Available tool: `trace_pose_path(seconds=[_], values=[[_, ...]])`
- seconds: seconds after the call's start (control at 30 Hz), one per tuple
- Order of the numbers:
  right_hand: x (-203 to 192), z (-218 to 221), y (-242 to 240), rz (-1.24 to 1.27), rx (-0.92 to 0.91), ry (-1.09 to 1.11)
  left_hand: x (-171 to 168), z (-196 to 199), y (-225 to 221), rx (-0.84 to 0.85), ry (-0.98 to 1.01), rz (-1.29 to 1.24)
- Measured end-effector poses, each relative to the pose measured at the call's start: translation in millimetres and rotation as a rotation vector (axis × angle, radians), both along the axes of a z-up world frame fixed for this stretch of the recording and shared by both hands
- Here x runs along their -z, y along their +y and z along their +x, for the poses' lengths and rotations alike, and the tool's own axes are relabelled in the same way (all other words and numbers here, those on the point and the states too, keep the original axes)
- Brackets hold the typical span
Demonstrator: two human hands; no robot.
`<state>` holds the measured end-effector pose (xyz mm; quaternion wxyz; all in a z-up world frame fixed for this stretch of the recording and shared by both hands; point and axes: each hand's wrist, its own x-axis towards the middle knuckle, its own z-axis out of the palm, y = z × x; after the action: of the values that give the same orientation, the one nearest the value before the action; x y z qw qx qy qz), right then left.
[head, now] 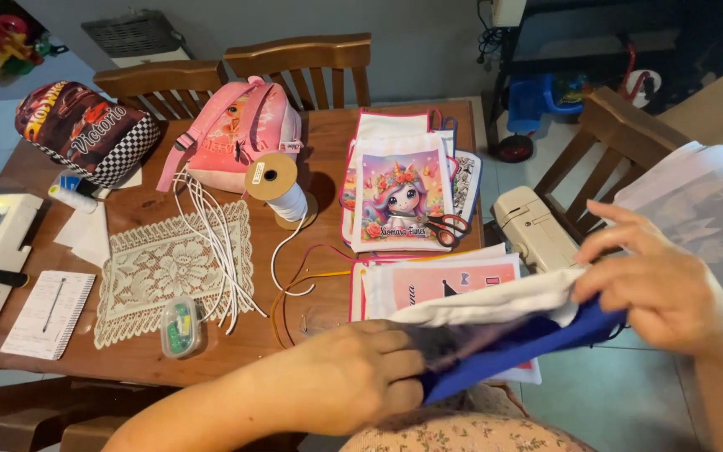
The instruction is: Trimming fabric and inserting a drawstring into a small blue pouch at a workshop table.
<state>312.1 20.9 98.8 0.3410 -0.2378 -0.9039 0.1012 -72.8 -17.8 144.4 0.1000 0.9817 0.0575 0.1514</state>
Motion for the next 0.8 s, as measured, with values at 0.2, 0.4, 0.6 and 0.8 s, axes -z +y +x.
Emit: trace_pose_path(seconds=[0.2, 0.4, 0.6, 0.8], values=[[10.7, -66.9, 8.4, -0.339, -0.183, 0.062, 14.5, 30.4, 22.3, 0.008, -0.111, -0.27], [23.9, -91.6, 6.2, -0.406, 0.108, 0.265, 24.7, 30.5, 63.0, -0.371, -0.095, -0.433], [28.7, -67.9, 1.8, -0.42, 0.185, 0.151, 14.7, 19.3, 65.8, -0.335, -0.265, -0.552], [28.4, -73.3, -11.2, -0.444, 0.176, 0.381, 18.8, 25.2, 53.0, -0.387, -0.355, -0.631]])
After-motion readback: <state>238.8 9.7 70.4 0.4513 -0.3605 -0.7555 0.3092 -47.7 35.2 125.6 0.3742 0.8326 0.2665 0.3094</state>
